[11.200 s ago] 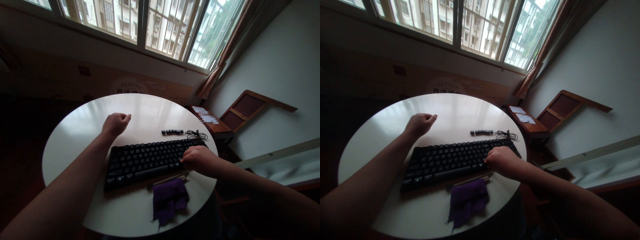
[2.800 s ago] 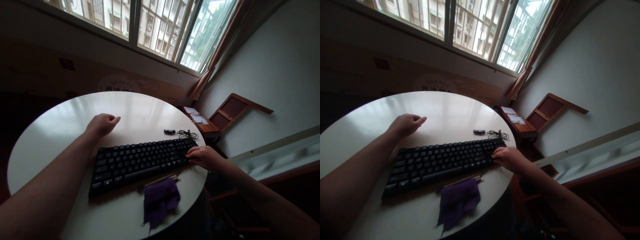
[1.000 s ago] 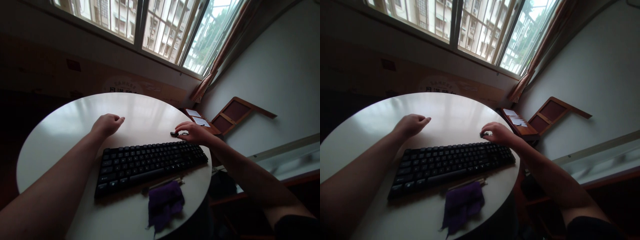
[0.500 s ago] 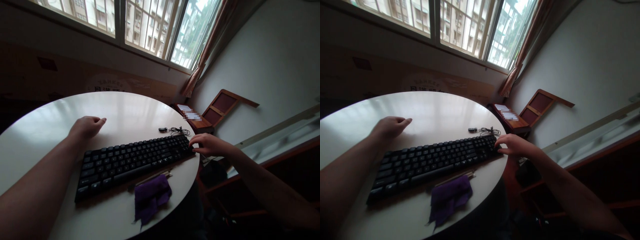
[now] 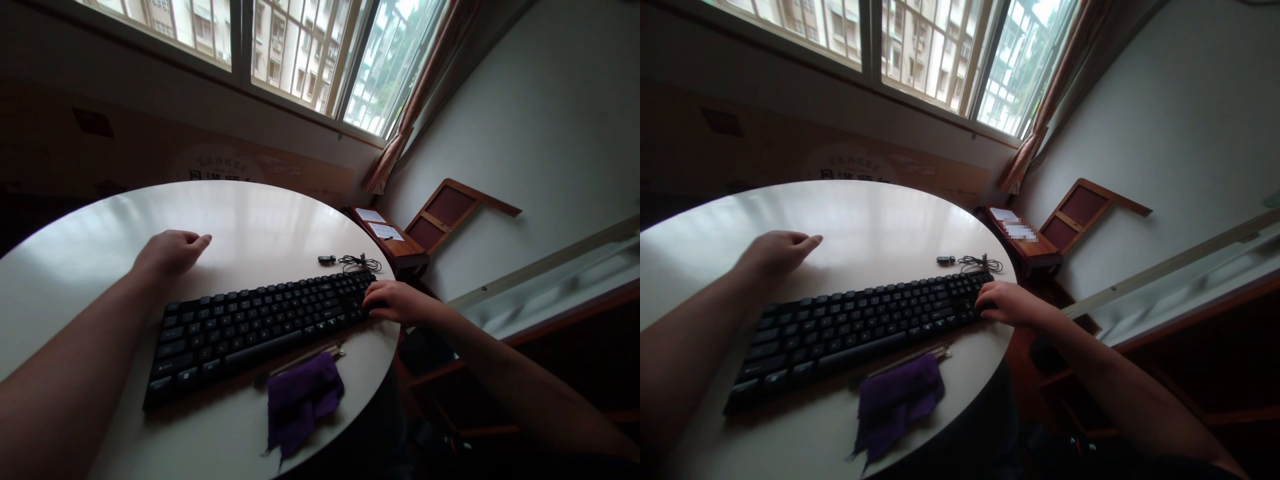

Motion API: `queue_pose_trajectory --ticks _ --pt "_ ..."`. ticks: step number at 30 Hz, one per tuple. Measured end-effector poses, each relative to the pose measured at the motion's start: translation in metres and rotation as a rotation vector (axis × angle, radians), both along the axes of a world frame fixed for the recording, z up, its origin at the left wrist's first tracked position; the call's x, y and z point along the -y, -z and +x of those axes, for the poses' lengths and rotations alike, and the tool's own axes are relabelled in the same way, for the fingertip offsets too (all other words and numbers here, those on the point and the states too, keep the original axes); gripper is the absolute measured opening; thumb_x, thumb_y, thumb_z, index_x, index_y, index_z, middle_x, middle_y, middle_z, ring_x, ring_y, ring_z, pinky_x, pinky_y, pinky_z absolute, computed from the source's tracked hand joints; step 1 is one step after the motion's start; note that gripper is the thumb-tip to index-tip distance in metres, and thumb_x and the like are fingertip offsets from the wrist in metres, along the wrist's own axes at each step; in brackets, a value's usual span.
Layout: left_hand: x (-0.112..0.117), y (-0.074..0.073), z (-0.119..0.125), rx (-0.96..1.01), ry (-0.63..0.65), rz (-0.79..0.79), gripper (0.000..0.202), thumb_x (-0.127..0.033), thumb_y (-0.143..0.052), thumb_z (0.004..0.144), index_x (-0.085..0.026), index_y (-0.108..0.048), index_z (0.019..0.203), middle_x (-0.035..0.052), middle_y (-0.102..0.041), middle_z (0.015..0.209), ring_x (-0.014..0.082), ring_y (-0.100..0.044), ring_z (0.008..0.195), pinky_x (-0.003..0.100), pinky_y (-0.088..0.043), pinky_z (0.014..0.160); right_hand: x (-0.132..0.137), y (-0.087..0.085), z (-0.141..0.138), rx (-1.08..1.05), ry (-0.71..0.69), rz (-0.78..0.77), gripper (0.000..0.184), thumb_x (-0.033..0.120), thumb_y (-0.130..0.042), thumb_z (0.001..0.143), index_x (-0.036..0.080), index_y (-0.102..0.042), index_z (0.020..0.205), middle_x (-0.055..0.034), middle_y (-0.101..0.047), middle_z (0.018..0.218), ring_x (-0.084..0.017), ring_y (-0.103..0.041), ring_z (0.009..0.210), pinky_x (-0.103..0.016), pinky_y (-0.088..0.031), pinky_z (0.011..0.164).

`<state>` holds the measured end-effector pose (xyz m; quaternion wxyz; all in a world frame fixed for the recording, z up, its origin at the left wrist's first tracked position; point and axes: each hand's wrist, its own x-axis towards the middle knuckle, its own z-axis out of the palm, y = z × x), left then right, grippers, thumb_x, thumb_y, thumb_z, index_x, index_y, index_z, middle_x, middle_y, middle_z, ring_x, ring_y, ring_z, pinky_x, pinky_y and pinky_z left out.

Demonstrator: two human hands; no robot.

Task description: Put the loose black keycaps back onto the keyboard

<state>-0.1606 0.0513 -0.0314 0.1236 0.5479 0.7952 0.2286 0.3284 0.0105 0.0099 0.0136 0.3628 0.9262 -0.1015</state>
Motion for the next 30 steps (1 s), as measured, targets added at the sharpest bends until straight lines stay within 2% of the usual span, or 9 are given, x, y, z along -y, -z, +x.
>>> queue_pose_trajectory --ticks 7,15,23,30 --pt "-0.005 0.003 -0.002 -0.019 -0.001 -0.007 0.052 -0.056 -0.046 0.092 -0.016 -0.076 0.108 0.0103 -0.074 0.102 0.0245 -0.063 0.090 0.030 -0.043 0.074 0.002 -0.006 -0.009 0.077 0.011 0.006 0.021 0.023 -0.067 0.090 0.020 -0.077 0.109 -0.0045 -0.069 0.114 -0.015 -0.065 0.103 -0.023 -0.049 0.092" --pt "-0.003 0.004 -0.002 -0.019 -0.009 0.008 0.054 -0.057 -0.045 0.091 -0.016 -0.077 0.108 0.0105 -0.075 0.101 0.0254 -0.064 0.089 0.031 -0.044 0.073 -0.004 0.001 0.000 0.012 0.005 -0.038 0.022 0.024 -0.065 0.092 0.019 -0.075 0.110 -0.0048 -0.069 0.112 -0.013 -0.065 0.103 -0.023 -0.048 0.094" --pt "-0.005 0.005 -0.003 -0.007 -0.021 0.009 0.055 -0.058 -0.047 0.090 -0.016 -0.077 0.108 0.0099 -0.075 0.100 0.0247 -0.065 0.086 0.031 -0.044 0.071 0.008 -0.002 -0.008 0.106 0.066 0.072 0.020 0.024 -0.065 0.091 0.022 -0.076 0.107 -0.0038 -0.068 0.113 -0.014 -0.065 0.101 -0.023 -0.047 0.088" --pt "-0.003 0.003 -0.001 -0.010 -0.007 -0.004 0.054 -0.057 -0.045 0.091 -0.016 -0.076 0.109 0.0105 -0.075 0.102 0.0258 -0.065 0.091 0.031 -0.044 0.074 0.015 -0.002 -0.019 0.215 0.107 0.155 0.018 0.023 -0.065 0.090 0.024 -0.077 0.103 -0.0020 -0.069 0.111 -0.014 -0.063 0.101 -0.022 -0.044 0.083"
